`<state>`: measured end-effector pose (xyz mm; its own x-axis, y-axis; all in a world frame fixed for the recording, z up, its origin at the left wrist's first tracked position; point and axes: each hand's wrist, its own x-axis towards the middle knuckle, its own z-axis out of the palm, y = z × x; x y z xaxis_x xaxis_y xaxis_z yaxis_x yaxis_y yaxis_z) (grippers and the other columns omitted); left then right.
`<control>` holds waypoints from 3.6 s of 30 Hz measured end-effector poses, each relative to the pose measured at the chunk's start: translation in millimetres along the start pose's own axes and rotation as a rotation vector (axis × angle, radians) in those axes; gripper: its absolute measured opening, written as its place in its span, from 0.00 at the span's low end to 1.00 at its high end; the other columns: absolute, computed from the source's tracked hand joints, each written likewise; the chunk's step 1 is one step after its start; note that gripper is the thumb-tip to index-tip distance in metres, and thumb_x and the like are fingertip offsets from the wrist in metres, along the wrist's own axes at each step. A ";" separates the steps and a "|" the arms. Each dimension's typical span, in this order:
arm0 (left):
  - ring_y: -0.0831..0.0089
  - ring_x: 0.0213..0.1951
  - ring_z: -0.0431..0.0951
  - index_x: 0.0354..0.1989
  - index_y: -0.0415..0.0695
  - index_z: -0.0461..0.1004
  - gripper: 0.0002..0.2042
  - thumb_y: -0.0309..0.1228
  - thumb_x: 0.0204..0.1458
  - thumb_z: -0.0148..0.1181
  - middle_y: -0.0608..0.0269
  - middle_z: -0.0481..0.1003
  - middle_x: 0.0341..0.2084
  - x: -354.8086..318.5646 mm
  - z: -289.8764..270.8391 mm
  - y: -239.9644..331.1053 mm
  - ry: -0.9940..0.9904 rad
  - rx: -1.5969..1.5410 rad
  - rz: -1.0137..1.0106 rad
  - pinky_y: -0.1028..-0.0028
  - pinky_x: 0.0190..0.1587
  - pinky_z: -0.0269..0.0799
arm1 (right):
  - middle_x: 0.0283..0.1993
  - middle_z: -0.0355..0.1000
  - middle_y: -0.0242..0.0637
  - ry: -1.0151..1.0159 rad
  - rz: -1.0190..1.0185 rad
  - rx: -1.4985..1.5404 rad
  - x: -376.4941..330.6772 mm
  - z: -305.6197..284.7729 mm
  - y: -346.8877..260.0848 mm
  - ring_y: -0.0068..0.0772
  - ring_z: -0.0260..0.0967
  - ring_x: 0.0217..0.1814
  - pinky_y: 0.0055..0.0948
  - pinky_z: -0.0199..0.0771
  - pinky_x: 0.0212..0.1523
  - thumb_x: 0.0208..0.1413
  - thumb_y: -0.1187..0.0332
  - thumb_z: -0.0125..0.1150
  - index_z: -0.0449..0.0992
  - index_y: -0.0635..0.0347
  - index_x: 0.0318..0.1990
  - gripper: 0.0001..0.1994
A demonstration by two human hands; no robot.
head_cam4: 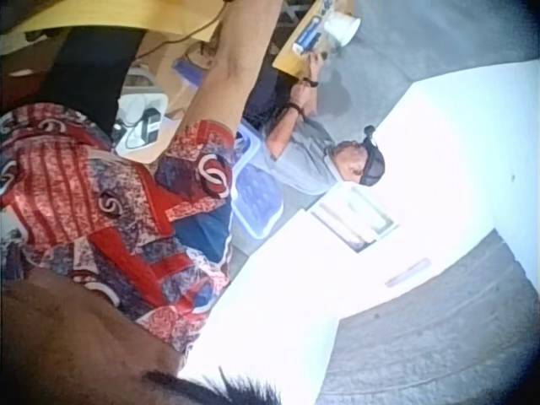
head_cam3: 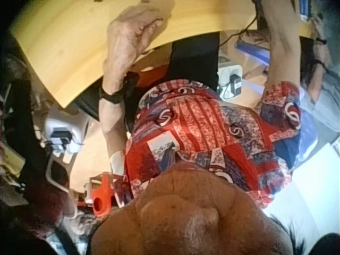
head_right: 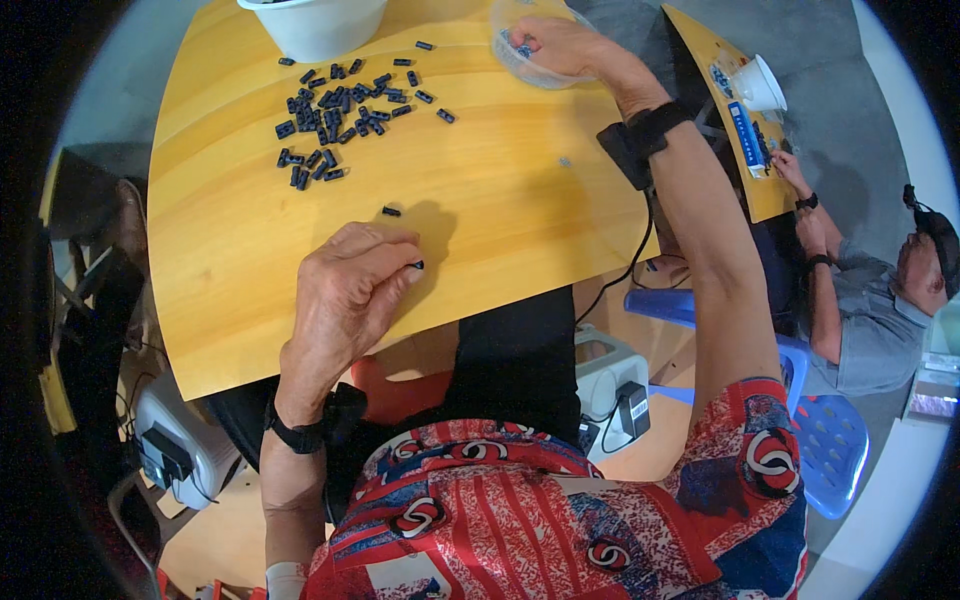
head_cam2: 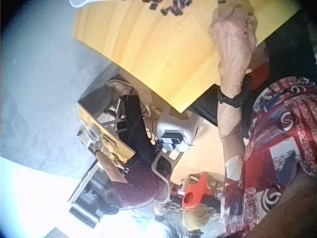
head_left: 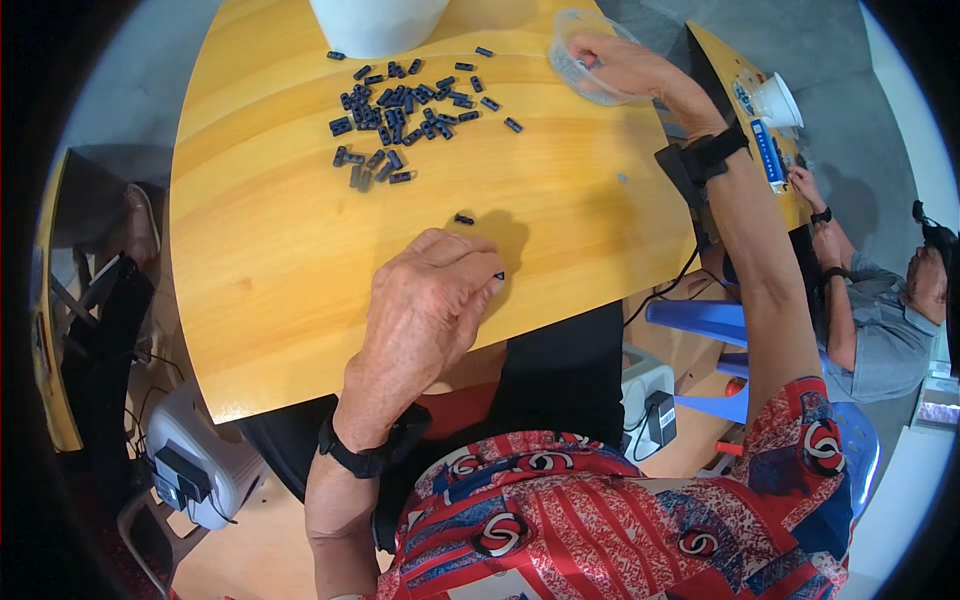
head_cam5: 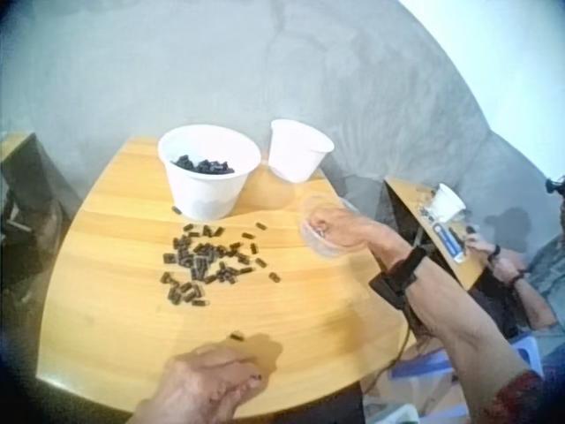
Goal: Assembling small metal pins into plastic components manually.
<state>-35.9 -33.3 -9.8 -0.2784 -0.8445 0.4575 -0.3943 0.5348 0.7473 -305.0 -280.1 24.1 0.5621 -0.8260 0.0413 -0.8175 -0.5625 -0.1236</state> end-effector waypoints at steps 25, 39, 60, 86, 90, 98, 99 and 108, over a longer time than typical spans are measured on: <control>0.60 0.35 0.77 0.29 0.38 0.76 0.08 0.17 0.37 0.62 0.56 0.76 0.27 6.1 0.8 1.7 0.063 0.001 -0.080 0.69 0.39 0.71 | 0.23 0.70 0.31 0.036 0.403 0.921 -31.7 -47.8 -2.8 0.17 0.67 0.22 0.17 0.70 0.24 0.50 0.71 0.59 0.74 0.64 0.33 0.06; 0.58 0.33 0.75 0.27 0.39 0.75 0.06 0.19 0.39 0.61 0.56 0.75 0.26 5.9 4.9 1.2 0.082 0.003 -0.066 0.68 0.36 0.70 | 0.21 0.70 0.32 -0.173 0.402 0.892 -95.1 -10.7 -64.3 0.20 0.69 0.21 0.18 0.70 0.21 0.48 0.71 0.61 0.74 0.66 0.30 0.07; 0.63 0.35 0.75 0.30 0.37 0.75 0.07 0.19 0.40 0.61 0.56 0.76 0.29 5.1 3.7 2.3 0.023 0.034 -0.107 0.71 0.38 0.70 | 0.27 0.75 0.36 0.156 0.318 0.553 -113.9 4.9 -60.3 0.20 0.70 0.24 0.21 0.69 0.25 0.48 0.70 0.62 0.78 0.62 0.40 0.11; 0.61 0.37 0.76 0.30 0.37 0.76 0.07 0.18 0.39 0.62 0.55 0.76 0.29 2.2 2.0 2.6 0.048 -0.005 -0.100 0.70 0.40 0.71 | 0.36 0.75 0.41 0.456 0.260 0.307 -125.5 6.8 -32.8 0.40 0.73 0.37 0.31 0.72 0.37 0.49 0.72 0.56 0.77 0.60 0.36 0.07; 0.61 0.37 0.76 0.29 0.37 0.76 0.07 0.18 0.39 0.62 0.55 0.76 0.29 2.2 3.5 2.8 0.052 0.001 -0.091 0.70 0.40 0.71 | 0.37 0.74 0.42 0.420 0.114 0.089 -119.0 12.8 -27.4 0.40 0.72 0.37 0.30 0.70 0.37 0.51 0.74 0.55 0.76 0.60 0.39 0.09; 0.58 0.34 0.75 0.28 0.39 0.75 0.07 0.18 0.38 0.61 0.57 0.76 0.27 4.5 5.8 1.0 0.083 -0.005 -0.037 0.68 0.37 0.71 | 0.35 0.75 0.45 0.513 0.323 0.129 -142.5 4.9 2.7 0.48 0.72 0.38 0.37 0.72 0.38 0.50 0.71 0.56 0.78 0.58 0.35 0.07; 0.60 0.35 0.76 0.29 0.38 0.75 0.07 0.18 0.38 0.61 0.56 0.76 0.28 5.6 5.2 2.3 0.066 0.000 -0.056 0.70 0.38 0.70 | 0.33 0.75 0.42 0.484 0.340 0.103 -150.0 1.8 9.4 0.36 0.72 0.34 0.30 0.70 0.36 0.50 0.71 0.57 0.77 0.61 0.36 0.07; 0.61 0.34 0.76 0.29 0.38 0.76 0.07 0.18 0.39 0.62 0.55 0.76 0.27 2.3 7.0 1.8 0.082 -0.016 -0.120 0.70 0.38 0.70 | 0.29 0.75 0.38 0.194 0.496 0.483 -204.4 -2.6 -42.0 0.25 0.71 0.30 0.23 0.70 0.34 0.47 0.70 0.62 0.76 0.64 0.35 0.09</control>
<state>-43.4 -34.1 -10.8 -0.1574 -0.9020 0.4021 -0.4065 0.4303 0.8060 -385.9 -87.8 23.5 0.0698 -0.9969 0.0366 -0.7988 -0.0778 -0.5965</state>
